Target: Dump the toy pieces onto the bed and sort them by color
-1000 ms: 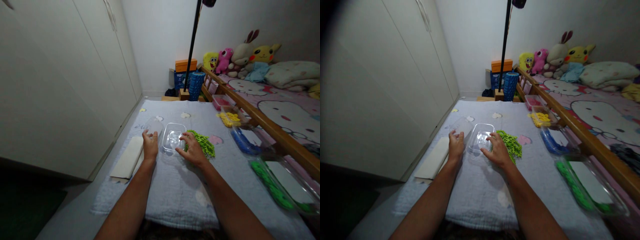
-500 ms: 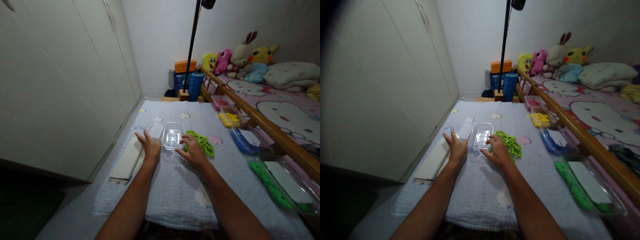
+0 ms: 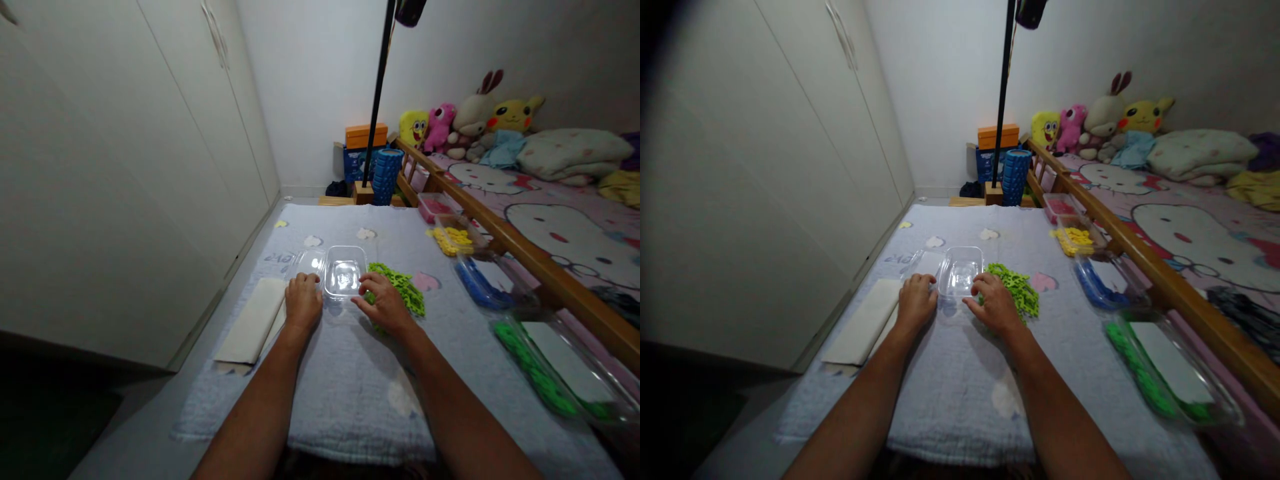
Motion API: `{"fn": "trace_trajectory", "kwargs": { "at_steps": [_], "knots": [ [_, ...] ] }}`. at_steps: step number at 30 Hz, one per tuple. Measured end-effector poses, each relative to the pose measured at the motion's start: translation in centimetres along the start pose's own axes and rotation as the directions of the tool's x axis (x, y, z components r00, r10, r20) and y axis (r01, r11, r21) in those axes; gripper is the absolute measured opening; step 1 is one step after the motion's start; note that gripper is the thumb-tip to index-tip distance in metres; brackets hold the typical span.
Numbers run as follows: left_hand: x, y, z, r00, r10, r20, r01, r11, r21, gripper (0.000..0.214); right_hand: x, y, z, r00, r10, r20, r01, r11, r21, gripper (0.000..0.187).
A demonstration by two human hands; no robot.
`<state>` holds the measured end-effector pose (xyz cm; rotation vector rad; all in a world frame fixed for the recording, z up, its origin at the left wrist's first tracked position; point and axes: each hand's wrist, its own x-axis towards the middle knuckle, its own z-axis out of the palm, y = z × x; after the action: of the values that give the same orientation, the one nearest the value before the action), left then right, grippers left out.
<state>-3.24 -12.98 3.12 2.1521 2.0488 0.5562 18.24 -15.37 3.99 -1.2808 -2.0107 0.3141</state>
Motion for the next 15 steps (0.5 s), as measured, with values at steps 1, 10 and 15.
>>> {"fn": "trace_trajectory", "kwargs": {
  "at_steps": [1, 10, 15],
  "knots": [
    [0.1, 0.0, 0.0, 1.0, 0.018, 0.01, -0.018, 1.0, 0.01, 0.027, 0.0, 0.0, -0.1, 1.0, -0.003, 0.002, 0.003, 1.0, 0.006, 0.011],
    [1.4, 0.0, 0.9, 0.995, 0.096, 0.02, -0.096, 0.995, 0.019, 0.023, 0.3, -0.1, -0.9, 1.0, -0.008, -0.023, 0.01, 0.995, 0.102, 0.009],
    [1.9, 0.1, 1.0, 0.993, 0.12, 0.024, -0.12, 0.993, 0.016, 0.022, 0.6, 2.1, -1.9, 0.957, 0.151, -0.247, -0.166, 0.985, -0.044, 0.013]
  ]
}}
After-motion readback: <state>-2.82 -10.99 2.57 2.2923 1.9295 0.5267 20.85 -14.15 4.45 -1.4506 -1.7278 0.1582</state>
